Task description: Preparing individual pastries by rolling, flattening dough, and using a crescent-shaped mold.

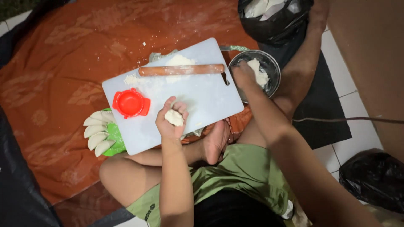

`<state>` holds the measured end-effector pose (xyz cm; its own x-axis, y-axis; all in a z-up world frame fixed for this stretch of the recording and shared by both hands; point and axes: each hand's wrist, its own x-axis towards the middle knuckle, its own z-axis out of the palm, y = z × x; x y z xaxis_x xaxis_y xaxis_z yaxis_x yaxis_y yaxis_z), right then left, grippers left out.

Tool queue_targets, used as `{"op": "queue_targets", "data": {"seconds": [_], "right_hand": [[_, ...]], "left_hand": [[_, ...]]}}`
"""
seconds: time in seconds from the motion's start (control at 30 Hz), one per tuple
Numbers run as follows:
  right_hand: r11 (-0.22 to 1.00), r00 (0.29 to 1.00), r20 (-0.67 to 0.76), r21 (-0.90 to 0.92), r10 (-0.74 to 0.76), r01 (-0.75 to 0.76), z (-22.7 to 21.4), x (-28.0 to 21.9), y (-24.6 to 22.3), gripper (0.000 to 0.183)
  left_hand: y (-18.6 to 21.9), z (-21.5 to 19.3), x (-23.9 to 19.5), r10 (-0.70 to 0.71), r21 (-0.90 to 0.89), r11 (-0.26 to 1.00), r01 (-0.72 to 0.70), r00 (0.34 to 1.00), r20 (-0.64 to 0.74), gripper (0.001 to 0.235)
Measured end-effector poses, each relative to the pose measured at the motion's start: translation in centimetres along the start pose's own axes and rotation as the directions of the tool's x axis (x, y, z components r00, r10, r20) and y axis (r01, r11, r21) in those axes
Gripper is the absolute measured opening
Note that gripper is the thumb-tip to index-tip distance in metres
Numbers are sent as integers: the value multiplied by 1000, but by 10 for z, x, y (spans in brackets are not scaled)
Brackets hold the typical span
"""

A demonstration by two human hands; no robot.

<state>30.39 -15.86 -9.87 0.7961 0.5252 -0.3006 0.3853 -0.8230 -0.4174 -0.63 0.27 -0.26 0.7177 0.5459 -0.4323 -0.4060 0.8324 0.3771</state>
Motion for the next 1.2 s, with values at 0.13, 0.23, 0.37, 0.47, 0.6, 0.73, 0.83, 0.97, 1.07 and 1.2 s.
{"op": "queue_targets", "data": {"seconds": [0.13, 0.23, 0.37, 0.47, 0.6, 0.73, 0.83, 0.97, 1.07, 1.2], "right_hand": [[994, 992, -83, 48, 100, -96, 25, 19, 6, 31], [996, 993, -120, -93, -8, -3, 38, 30, 24, 31], [959, 966, -189, 255, 177, -126, -24, -9, -10, 22], [858, 888, -446, 495, 112, 140, -53, -64, -32, 16], [296, 904, 240, 888, 354, -352, -109, -174, -155, 16], [697, 685, -341, 108, -644, 709, -24, -193, -130, 15], [518, 492, -186, -129, -850, 846, -38, -212, -140, 17], [501, 490, -111, -124, -865, 856, -33, -216, -139, 19], [483, 474, -111, -74, -874, 873, -28, -210, -135, 19], [413, 364, -224, -241, -904, 878, -24, -216, -135, 16]], "left_hand": [[4, -10, 10, 0, -40, 999, 0, 1000, -7, 50], [4, -12, 12, 7, -91, 996, -7, 1000, -5, 50], [5, -16, 10, 5, -139, 990, -13, 998, -63, 52], [7, -22, 10, 24, -172, 985, -33, 998, -56, 54], [5, -21, 12, 48, -204, 978, -45, 999, 8, 57], [6, -11, 6, 40, -233, 972, -34, 999, 19, 59], [11, -8, -3, 51, -235, 971, -45, 999, 17, 61], [14, -14, -11, 88, -243, 967, -73, 995, 51, 58], [16, -14, -14, 95, -248, 966, -76, 993, 66, 57], [20, -15, -21, 82, -232, 971, -64, 994, 71, 55]]}}
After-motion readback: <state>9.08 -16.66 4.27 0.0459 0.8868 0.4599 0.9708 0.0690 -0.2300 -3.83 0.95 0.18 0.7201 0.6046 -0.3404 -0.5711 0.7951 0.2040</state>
